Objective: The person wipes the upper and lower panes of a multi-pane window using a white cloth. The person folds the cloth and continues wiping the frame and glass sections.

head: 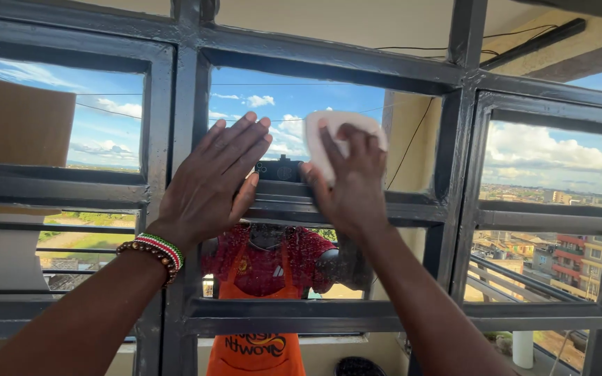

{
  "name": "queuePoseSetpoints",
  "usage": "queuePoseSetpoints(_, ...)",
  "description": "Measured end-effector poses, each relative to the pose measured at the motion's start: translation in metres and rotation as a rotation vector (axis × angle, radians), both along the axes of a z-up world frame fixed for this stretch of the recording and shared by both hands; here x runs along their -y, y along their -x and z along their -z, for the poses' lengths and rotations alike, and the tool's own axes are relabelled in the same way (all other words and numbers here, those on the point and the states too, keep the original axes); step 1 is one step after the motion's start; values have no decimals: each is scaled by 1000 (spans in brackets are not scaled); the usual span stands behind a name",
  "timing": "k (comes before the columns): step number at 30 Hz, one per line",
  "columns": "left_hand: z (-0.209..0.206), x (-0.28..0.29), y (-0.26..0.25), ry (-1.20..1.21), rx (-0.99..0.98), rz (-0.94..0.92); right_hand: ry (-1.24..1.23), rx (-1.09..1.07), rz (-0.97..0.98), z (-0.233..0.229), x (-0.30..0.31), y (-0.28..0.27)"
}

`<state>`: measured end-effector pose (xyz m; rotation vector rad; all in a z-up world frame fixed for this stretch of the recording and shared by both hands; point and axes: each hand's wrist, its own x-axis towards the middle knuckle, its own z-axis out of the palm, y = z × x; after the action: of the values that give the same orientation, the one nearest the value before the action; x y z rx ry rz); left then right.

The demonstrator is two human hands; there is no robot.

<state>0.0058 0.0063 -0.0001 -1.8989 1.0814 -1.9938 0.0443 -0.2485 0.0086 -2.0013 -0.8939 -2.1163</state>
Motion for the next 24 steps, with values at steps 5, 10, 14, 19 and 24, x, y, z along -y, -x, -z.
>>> queuePoseSetpoints(5,13,56,14,-127,-116,126,115,-110,-377,2,17,4)
queuePoseSetpoints(10,8,121,-14,128,-187,278,178,-151,-661,-23,70,-15)
queuePoseSetpoints(14,-2,144,-6,170,-60,25,-117,304,-65,-47,136,-27)
queuePoseSetpoints(19,-15,193,-32,158,-23,-150,-295,235,146,-43,145,-33)
queuePoseSetpoints(24,-51,276,-71,65,187,-136,-259,324,-24,-46,157,-46)
